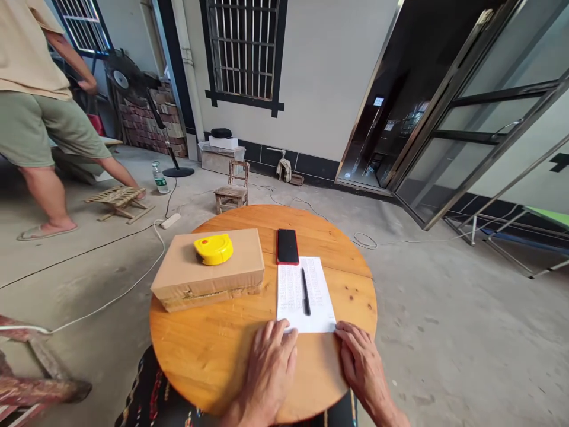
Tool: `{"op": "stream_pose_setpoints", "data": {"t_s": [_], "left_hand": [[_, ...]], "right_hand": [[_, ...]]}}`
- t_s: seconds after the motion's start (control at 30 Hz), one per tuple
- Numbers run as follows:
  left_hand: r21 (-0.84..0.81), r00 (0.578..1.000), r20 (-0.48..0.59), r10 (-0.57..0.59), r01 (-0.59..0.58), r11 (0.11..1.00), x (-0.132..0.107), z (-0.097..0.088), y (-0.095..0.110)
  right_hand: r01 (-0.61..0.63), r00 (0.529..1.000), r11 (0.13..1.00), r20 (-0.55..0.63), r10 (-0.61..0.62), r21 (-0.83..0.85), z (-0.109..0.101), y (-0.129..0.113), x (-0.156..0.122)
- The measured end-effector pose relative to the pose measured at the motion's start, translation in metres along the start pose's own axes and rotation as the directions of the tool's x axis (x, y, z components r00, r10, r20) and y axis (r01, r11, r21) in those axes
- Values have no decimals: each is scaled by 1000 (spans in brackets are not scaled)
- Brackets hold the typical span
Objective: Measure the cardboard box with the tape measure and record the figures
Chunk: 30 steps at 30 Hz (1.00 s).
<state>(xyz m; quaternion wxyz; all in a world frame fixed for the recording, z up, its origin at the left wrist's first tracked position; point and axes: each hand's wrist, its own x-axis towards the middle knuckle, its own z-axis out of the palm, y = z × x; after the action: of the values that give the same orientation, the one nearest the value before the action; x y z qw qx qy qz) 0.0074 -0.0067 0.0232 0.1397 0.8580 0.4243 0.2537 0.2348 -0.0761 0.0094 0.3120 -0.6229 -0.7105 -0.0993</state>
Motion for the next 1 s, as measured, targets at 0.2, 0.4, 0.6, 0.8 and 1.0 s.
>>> {"op": "stream_pose_setpoints", "data": {"t_s": [0.2,0.4,0.6,0.8,1.0], "left_hand": [[-32,997,64,-32,34,999,-1,-11,0],[-77,999,24,-34,36,996,-3,-5,-4],[-149,999,2,-40,40,988,-3,-4,-9],[-178,999,-7,-50,48,983,-4,-5,-9],[-184,999,-16,-35,32,983,-4,-6,-10]], "right_hand": [[-222,975,975,-13,222,-24,-14,-14,20],[-291,898,934,276,341,-208,7,-40,86],[-293,838,880,343,425,-374,41,-44,127],[-315,837,883,336,431,-347,54,-29,161],[-385,867,902,259,426,-193,31,-8,143]]}}
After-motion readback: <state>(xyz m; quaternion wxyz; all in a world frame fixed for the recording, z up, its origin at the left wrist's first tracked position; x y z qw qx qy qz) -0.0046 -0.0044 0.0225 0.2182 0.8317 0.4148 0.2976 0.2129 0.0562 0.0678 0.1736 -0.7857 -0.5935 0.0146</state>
